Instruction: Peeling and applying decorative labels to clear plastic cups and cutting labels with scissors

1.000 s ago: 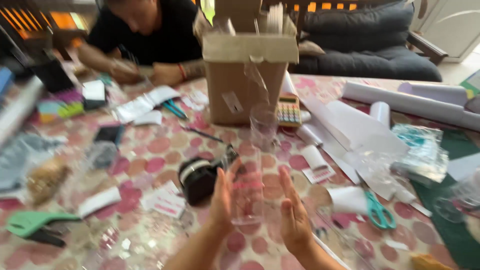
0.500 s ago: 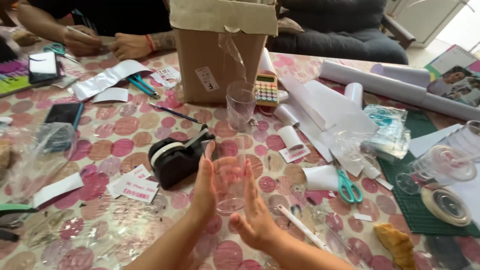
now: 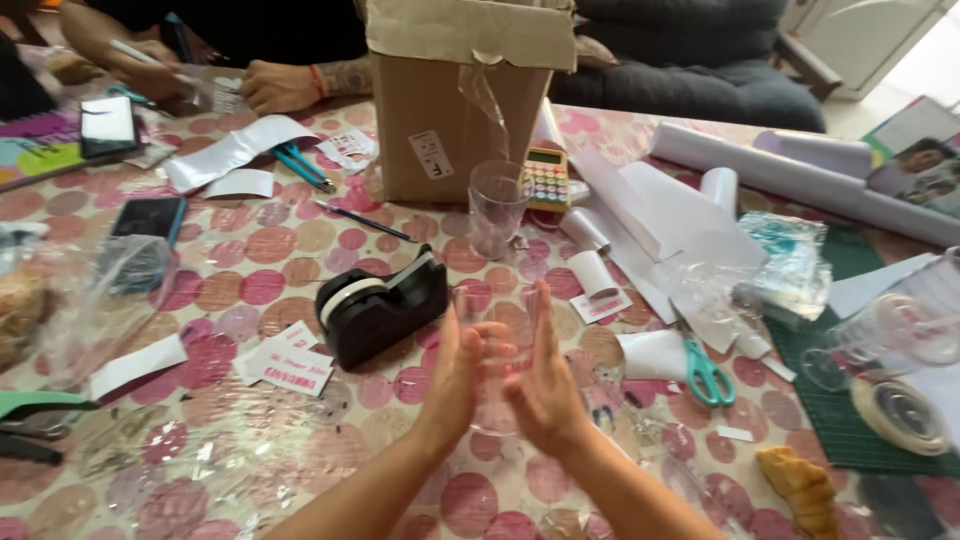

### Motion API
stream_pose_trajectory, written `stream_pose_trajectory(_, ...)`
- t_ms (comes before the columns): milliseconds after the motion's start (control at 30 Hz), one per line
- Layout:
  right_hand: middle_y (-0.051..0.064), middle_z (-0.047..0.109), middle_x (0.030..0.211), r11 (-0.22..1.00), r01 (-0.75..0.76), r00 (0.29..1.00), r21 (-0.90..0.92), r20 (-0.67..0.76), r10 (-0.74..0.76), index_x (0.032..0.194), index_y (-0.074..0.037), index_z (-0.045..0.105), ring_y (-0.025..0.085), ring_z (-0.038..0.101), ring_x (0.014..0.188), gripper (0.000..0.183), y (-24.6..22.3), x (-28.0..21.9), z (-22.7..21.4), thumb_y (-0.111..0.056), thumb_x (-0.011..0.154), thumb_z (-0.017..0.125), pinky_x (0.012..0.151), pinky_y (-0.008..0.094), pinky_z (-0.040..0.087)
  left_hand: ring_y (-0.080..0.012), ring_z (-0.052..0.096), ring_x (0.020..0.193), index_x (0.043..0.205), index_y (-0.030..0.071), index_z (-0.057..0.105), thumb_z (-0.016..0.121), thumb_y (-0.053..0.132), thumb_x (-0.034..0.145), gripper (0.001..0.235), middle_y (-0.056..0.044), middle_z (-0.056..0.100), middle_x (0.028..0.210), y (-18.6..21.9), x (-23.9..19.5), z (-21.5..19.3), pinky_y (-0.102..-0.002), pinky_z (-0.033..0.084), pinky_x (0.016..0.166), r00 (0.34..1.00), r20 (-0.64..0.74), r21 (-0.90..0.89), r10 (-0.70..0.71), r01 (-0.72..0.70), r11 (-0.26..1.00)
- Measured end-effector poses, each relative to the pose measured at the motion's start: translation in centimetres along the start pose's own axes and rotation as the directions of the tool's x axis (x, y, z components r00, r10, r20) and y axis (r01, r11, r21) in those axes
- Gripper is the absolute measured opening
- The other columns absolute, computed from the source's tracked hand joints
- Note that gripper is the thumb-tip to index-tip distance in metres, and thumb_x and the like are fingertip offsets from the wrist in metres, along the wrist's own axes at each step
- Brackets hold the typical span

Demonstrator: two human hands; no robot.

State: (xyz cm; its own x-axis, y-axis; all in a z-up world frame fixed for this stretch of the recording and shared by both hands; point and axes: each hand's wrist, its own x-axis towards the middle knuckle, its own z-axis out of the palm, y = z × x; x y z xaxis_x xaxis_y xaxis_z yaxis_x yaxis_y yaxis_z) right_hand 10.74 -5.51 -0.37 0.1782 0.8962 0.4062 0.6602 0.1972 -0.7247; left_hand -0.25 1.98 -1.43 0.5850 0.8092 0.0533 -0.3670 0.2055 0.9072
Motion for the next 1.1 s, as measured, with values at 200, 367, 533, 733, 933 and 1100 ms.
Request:
stream_pose_trajectory(200, 0.016, -0.006, 0.174, 0.919, 0.367, 0.921, -0.143, -0.079, -0.381, 0.163, 0.000, -0.010, 0.024, 0.000, 0.163, 0.094, -1.1, 0.4, 1.7, -0.068, 0.107, 0.025, 0.139, 0.041, 0.007, -0.0096, 0.061, 0.076, 0.163, 0.016, 0.014, 0.051, 0.078, 0.070, 0.119, -0.011, 0.061, 0.115, -0.4, 1.1, -1.6, -0.023, 0.054, 0.066, 0.980, -0.166, 0.090, 0.108, -0.094, 0.991)
stream_pose_trajectory(367, 0.019, -0.011, 0.172, 0.938, 0.277, 0.959, -0.207, 0.009, -0.282, 0.160, -0.003, -0.015, 0.034, 0.001, 0.162, 0.105, 0.0, -1.2, 2.1, -0.079, 0.099, 0.024, 0.134, 0.050, 0.012, -0.0112, 0.057, 0.072, 0.165, 0.021, 0.009, 0.039, 0.076, 0.074, 0.111, -0.009, 0.063, 0.113, 3.9, -0.5, 0.0, -0.024, 0.048, 0.062, 0.981, -0.195, 0.166, -0.020, 0.053, 0.985)
stream_pose_trajectory(533, 0.016, -0.005, 0.175, 0.840, 0.506, 0.846, -0.196, -0.078, -0.527, 0.166, -0.010, -0.013, 0.028, 0.005, 0.165, 0.090, -1.1, 0.6, 2.2, -0.069, 0.110, 0.024, 0.141, 0.047, 0.014, -0.0131, 0.067, 0.083, 0.164, 0.021, 0.014, 0.030, 0.085, 0.065, 0.119, -0.004, 0.065, 0.114, 2.4, -0.4, -0.7, -0.029, 0.057, 0.069, 0.964, -0.259, 0.327, 0.060, 0.029, 0.945)
stream_pose_trajectory(733, 0.023, -0.012, 0.171, 0.891, 0.351, 0.936, -0.288, 0.146, -0.322, 0.161, -0.005, -0.017, 0.041, -0.006, 0.161, 0.121, 0.7, -1.4, 2.5, -0.080, 0.089, 0.045, 0.132, 0.054, 0.011, -0.0083, 0.049, 0.055, 0.166, 0.024, 0.009, 0.046, 0.065, 0.083, 0.100, -0.009, 0.060, 0.095, 3.5, -0.4, -0.9, -0.023, 0.041, 0.044, 0.976, -0.218, 0.060, 0.007, 0.007, 0.998)
stream_pose_trajectory(933, 0.017, -0.020, 0.171, 0.881, 0.288, 0.951, -0.377, 0.001, -0.310, 0.160, -0.010, -0.021, 0.035, -0.006, 0.163, 0.115, 0.5, -1.2, 2.5, -0.090, 0.089, 0.020, 0.131, 0.050, 0.025, -0.0228, 0.064, 0.107, 0.165, 0.019, 0.012, 0.033, 0.078, 0.078, 0.106, -0.013, 0.059, 0.126, 2.6, -0.3, -1.0, -0.040, 0.053, 0.092, 0.984, -0.160, 0.376, 0.072, -0.007, 0.927)
stream_pose_trajectory(1100, 0.010, -0.019, 0.173, 0.811, 0.389, 0.910, -0.437, 0.046, -0.411, 0.164, -0.014, -0.017, 0.027, -0.007, 0.163, 0.107, 0.5, -0.3, 2.4, -0.084, 0.095, 0.024, 0.135, 0.049, 0.017, -0.0192, 0.065, 0.081, 0.164, 0.020, 0.005, 0.025, 0.085, 0.069, 0.116, -0.013, 0.061, 0.121, 3.7, -1.0, -0.1, -0.029, 0.057, 0.060, 0.982, -0.184, 0.406, 0.051, 0.029, 0.913)
